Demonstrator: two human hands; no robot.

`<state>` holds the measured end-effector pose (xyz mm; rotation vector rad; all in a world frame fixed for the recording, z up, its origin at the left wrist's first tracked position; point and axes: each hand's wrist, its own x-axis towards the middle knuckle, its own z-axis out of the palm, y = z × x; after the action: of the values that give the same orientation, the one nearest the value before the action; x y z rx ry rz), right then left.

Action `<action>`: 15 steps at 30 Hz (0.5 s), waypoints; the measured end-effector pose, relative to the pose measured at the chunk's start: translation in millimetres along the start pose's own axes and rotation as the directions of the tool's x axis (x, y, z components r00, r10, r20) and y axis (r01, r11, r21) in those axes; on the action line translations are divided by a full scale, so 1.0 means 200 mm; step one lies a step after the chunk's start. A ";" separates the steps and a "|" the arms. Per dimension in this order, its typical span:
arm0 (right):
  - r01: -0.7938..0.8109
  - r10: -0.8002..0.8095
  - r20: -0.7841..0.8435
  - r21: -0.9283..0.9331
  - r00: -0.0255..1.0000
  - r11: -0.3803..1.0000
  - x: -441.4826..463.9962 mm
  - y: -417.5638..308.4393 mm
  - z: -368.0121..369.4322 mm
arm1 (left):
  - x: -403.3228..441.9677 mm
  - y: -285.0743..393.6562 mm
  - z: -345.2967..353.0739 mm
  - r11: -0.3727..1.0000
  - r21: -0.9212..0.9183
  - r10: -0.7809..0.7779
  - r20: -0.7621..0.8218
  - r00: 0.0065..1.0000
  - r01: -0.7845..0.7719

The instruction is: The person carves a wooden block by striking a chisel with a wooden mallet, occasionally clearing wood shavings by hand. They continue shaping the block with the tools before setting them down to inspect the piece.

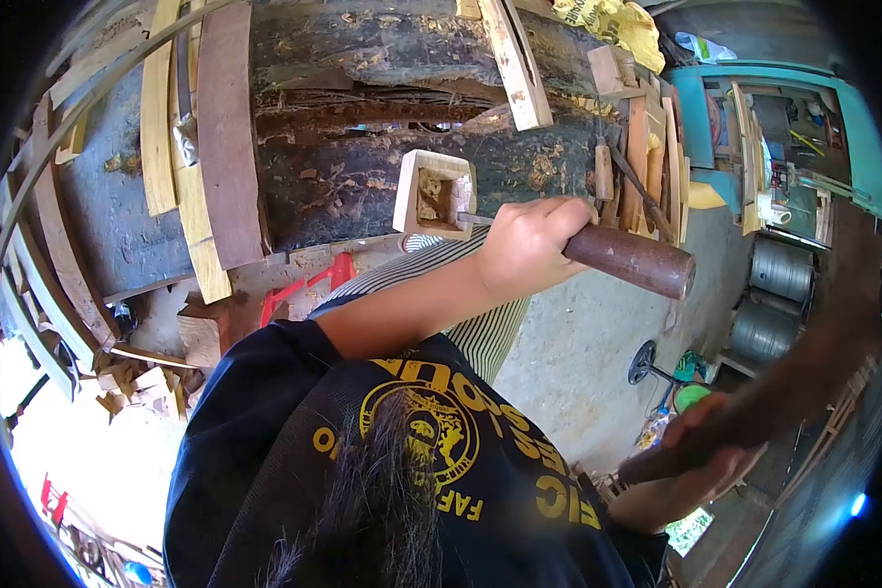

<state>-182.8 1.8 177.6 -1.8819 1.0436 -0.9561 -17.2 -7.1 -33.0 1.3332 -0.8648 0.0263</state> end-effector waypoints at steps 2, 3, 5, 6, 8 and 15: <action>0.032 -0.040 0.193 0.043 0.980 0.999 0.07 0.19 -0.14 | 0.00 0.01 0.01 1.000 -0.006 -0.004 0.007 1.000 0.004; 0.058 -0.092 0.378 0.099 0.921 0.993 0.10 0.23 -0.15 | 0.00 0.01 0.00 1.000 -0.007 -0.003 0.012 1.000 0.003; 0.008 -0.010 0.383 0.005 0.924 1.000 0.07 0.22 -0.16 | 0.00 0.01 0.00 1.000 0.006 -0.025 0.038 0.999 0.025; -0.041 0.074 0.386 -0.092 0.919 0.995 0.05 0.18 -0.13 | 0.00 0.01 0.00 0.998 0.020 -0.052 0.057 0.997 0.051; -0.064 0.111 0.323 -0.150 0.940 0.987 0.04 0.12 -0.11 | -0.01 0.00 -0.01 0.999 0.004 -0.052 0.062 0.997 0.052; -0.168 0.186 0.414 -0.080 0.891 0.983 0.05 0.24 -0.13 | -0.01 0.00 -0.01 0.998 0.014 -0.060 0.077 0.995 0.060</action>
<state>-216.8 -31.7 149.8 -1.8772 0.9533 -0.3960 -17.6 -5.0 -34.6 1.3777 -0.8904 -0.0678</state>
